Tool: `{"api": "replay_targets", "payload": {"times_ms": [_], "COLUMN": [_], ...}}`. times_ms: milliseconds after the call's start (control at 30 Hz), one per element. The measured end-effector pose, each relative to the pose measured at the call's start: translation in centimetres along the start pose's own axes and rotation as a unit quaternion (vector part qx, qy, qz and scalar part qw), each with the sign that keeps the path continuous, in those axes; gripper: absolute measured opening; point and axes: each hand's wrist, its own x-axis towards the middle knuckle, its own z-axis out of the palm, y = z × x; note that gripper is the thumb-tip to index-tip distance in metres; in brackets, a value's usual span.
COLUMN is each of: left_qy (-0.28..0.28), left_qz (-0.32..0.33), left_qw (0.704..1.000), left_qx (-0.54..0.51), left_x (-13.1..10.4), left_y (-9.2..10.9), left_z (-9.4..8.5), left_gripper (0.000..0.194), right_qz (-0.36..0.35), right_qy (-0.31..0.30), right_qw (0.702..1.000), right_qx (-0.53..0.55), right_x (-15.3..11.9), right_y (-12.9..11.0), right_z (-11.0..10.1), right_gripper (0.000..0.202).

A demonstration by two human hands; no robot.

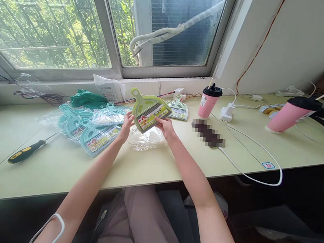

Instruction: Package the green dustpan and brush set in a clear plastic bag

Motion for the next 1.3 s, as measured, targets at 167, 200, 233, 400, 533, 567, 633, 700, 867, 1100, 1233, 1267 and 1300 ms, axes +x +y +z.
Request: {"api": "replay_targets", "payload": {"times_ms": [167,200,233,400,533,567,633,700,867,1100,1233,1267,1300], "left_qy": [-0.024,-0.065,-0.103,-0.221,-0.214,-0.203,-0.188,-0.191,-0.175,-0.101,-0.092,-0.078,-0.058], "left_qz": [-0.024,-0.051,-0.073,-0.105,-0.101,-0.101,-0.101,-0.101,-0.096,-0.11,-0.093,-0.089,-0.081], "left_qw": [0.859,0.804,0.754,0.69,0.75,0.76,0.776,0.799,0.901,0.941,0.96,0.965,0.969], "left_qx": [0.511,0.589,0.644,0.681,0.617,0.609,0.593,0.561,0.386,0.304,0.249,0.234,0.227], "left_x": [0.1,0.0,-0.1,-0.4,-0.1,0.0,0.1,0.3,0.2,-0.2,-0.2,-0.1,0.0], "left_y": [0.9,1.1,1.4,2.2,1.9,1.8,1.4,0.8,-0.5,-1.9,-2.7,-2.7,-2.6], "left_z": [-1.6,-1.8,-1.8,-1.9,-2.1,-2.1,-2.0,-1.8,-0.6,0.5,0.3,0.1,0.0], "left_gripper": [0.036,0.044,0.052,0.049,0.032,0.036,0.047,0.055,0.065,0.046,0.028,0.027,0.026], "right_qz": [-0.051,-0.052,-0.05,-0.033,-0.026,-0.024,-0.023,-0.022,-0.013,-0.008,-0.01,-0.01,-0.01], "right_qy": [0.074,0.093,0.111,0.151,0.147,0.145,0.142,0.14,0.133,0.139,0.117,0.109,0.104], "right_qw": [0.993,0.99,0.987,0.979,0.981,0.982,0.984,0.985,0.986,0.988,0.992,0.993,0.994], "right_qx": [0.076,0.089,0.101,0.132,0.121,0.115,0.101,0.094,0.095,0.068,0.044,0.038,0.033], "right_x": [1.1,1.3,1.6,2.3,2.5,2.5,2.5,2.4,2.1,1.6,1.4,1.4,1.3], "right_y": [-0.9,-1.0,-1.2,-1.5,-1.1,-1.0,-0.9,-0.8,-0.7,-0.4,0.2,0.3,0.4], "right_z": [-1.9,-2.2,-2.6,-3.8,-4.1,-4.1,-4.1,-4.0,-3.6,-2.9,-2.5,-2.4,-2.3], "right_gripper": [0.017,0.016,0.016,0.017,0.017,0.017,0.017,0.016,0.015,0.015,0.017,0.016,0.016]}}
